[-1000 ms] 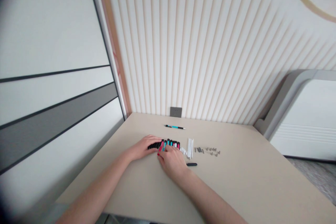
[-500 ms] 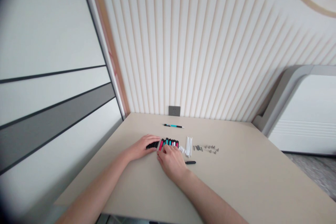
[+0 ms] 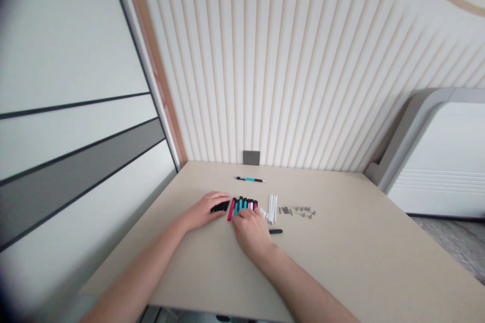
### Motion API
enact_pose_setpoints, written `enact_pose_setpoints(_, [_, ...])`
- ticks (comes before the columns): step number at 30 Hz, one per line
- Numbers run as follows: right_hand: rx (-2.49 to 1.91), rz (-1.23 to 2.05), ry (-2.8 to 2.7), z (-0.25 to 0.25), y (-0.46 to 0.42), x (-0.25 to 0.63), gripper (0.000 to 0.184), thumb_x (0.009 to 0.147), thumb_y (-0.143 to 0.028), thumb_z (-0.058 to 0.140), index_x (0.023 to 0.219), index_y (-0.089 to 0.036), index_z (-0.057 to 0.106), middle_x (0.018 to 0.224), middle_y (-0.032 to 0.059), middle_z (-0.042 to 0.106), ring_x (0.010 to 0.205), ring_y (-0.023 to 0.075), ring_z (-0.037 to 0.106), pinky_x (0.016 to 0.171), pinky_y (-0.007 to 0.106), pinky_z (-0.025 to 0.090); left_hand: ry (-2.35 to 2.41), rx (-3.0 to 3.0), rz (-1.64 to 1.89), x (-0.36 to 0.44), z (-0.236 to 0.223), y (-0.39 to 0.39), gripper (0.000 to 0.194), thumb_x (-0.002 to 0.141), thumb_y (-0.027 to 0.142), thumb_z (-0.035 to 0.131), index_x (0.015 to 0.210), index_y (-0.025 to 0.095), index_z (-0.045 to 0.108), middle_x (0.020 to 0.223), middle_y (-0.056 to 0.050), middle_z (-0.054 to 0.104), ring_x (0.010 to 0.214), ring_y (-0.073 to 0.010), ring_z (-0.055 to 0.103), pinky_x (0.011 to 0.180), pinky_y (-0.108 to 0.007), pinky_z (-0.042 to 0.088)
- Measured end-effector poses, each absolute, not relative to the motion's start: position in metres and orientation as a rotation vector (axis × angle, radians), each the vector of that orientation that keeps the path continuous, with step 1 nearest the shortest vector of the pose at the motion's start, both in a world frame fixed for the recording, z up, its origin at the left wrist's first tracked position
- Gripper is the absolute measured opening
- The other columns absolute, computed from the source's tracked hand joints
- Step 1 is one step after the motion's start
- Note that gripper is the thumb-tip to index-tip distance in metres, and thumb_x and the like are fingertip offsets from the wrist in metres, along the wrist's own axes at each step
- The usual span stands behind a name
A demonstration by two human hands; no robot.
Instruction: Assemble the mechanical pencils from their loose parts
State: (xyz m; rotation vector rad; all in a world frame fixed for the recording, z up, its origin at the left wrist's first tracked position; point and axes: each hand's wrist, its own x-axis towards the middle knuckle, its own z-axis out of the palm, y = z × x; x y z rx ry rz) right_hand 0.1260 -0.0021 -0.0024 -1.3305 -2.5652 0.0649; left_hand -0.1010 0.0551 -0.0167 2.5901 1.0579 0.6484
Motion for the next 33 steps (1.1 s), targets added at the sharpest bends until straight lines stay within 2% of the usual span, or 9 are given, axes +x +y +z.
enact_pose_setpoints(7, [-1.337,0.003,-2.545,-0.007,0.001,0.125,0.02,0.095,-0.017,0.05,0.097,-0.022,0.069,0.094,0.0048,0.069,0.095,0.0206,0.061,0.085,0.032,0.035,1.062,2.626,0.637,-0.101,-0.015,0.055,0.043,0.092,0.046,0.057,0.129,0.025,0.058,0.131,-0.01,0.06,0.122,-0.0252,0.053,0.105,-0.041,0.04])
enact_pose_setpoints(11, [-1.349,-0.008,-2.539,-0.009,0.003,0.124,0.018,0.095,-0.017,0.052,0.098,-0.022,0.069,0.094,0.0054,0.069,0.096,0.0213,0.06,0.084,0.032,0.036,1.078,2.649,0.645,-0.099,-0.01,0.05,0.043,0.093,0.044,0.055,0.131,0.024,0.056,0.132,-0.011,0.058,0.123,-0.0273,0.051,0.106,-0.044,0.038])
enact_pose_setpoints(18, [-1.364,-0.016,-2.515,-0.01,0.003,0.125,0.02,0.098,-0.022,0.049,0.101,-0.024,0.069,0.094,0.0057,0.069,0.097,0.0208,0.06,0.087,0.032,0.035,0.99,2.745,0.599,-0.084,0.002,0.037,0.044,0.089,0.046,0.061,0.129,0.027,0.058,0.129,-0.009,0.059,0.121,-0.0278,0.051,0.107,-0.045,0.034])
enact_pose_setpoints(26, [-1.493,-0.033,-2.427,-0.007,0.006,0.13,0.025,0.1,-0.022,0.043,0.102,-0.023,0.068,0.098,0.0075,0.067,0.094,0.0213,0.059,0.08,0.032,0.035,0.946,2.891,0.556,-0.072,0.0,0.033,0.038,0.093,0.044,0.056,0.125,0.024,0.059,0.124,-0.01,0.061,0.117,-0.0276,0.053,0.102,-0.044,0.037])
enact_pose_setpoints(33, [-1.523,-0.02,-2.419,-0.004,0.003,0.129,0.028,0.099,-0.025,0.042,0.093,-0.021,0.069,0.098,0.009,0.065,0.094,0.0226,0.058,0.08,0.034,0.035,0.93,2.947,0.546,-0.066,-0.006,0.033,0.031,0.096,0.04,0.051,0.118,0.022,0.065,0.116,-0.01,0.064,0.112,-0.0262,0.055,0.098,-0.043,0.04])
